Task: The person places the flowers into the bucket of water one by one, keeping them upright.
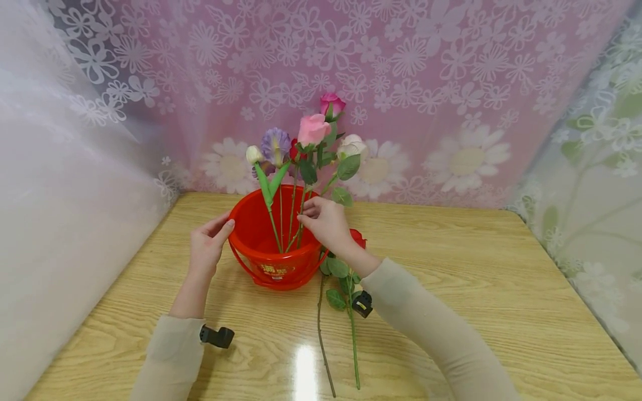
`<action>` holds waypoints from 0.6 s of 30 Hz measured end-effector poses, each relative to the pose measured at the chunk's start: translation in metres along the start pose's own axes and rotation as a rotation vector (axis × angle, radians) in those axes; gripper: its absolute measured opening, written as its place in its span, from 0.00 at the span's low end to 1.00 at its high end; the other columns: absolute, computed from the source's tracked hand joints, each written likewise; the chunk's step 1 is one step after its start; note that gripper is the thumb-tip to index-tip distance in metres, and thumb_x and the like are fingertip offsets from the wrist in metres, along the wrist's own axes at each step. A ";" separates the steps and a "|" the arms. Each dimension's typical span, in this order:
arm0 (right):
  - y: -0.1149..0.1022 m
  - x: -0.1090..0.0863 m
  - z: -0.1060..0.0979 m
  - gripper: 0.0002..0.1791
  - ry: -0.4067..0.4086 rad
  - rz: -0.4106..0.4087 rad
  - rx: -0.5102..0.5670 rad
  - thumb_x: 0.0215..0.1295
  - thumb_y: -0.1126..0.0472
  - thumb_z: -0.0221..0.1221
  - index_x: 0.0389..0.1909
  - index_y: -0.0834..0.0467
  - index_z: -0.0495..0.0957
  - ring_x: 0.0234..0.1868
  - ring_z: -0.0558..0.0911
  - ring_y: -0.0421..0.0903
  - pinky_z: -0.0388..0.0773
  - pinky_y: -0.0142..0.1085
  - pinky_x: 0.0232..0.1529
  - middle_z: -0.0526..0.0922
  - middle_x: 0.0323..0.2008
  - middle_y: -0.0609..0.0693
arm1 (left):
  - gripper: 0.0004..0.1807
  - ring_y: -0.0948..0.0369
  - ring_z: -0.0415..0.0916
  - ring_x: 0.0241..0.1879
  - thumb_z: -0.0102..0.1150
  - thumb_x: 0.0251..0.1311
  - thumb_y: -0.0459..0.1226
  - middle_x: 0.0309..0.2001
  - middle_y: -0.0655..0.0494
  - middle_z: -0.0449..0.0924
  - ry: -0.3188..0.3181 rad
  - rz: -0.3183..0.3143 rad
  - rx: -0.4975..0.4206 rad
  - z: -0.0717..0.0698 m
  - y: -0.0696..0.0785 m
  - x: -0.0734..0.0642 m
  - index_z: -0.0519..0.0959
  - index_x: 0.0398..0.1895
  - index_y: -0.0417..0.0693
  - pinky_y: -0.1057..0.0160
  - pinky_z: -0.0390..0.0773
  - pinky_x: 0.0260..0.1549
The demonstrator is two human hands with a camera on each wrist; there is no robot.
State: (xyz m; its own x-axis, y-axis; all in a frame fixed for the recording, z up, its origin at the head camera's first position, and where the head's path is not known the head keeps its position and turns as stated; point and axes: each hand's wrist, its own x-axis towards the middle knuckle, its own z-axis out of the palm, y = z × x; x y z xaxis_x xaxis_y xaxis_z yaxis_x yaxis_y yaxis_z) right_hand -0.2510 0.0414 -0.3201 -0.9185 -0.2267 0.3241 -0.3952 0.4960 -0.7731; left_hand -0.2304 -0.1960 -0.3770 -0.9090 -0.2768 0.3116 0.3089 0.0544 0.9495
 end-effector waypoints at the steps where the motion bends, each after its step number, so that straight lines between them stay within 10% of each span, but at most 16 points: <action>1: 0.000 0.000 0.000 0.09 -0.007 -0.004 -0.002 0.53 0.64 0.62 0.35 0.63 0.78 0.31 0.80 0.44 0.77 0.32 0.30 0.81 0.29 0.51 | 0.18 0.65 0.76 0.37 0.58 0.54 0.33 0.36 0.62 0.79 0.002 0.001 0.002 0.000 0.000 0.000 0.75 0.47 0.30 0.72 0.75 0.36; 18: 0.004 -0.016 -0.020 0.09 0.004 -0.020 0.042 0.54 0.64 0.61 0.36 0.63 0.78 0.32 0.79 0.44 0.77 0.33 0.33 0.81 0.32 0.51 | 0.18 0.66 0.76 0.36 0.57 0.55 0.33 0.36 0.61 0.79 0.011 -0.007 -0.011 0.001 0.001 0.000 0.75 0.47 0.31 0.73 0.75 0.36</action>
State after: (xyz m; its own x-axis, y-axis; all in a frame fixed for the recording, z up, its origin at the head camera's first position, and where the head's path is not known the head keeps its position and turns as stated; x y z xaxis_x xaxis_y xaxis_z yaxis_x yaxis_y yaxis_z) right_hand -0.2376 0.0635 -0.3177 -0.9104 -0.2327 0.3421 -0.4129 0.4560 -0.7884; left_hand -0.2303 -0.1949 -0.3765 -0.9080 -0.2877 0.3045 0.3057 0.0419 0.9512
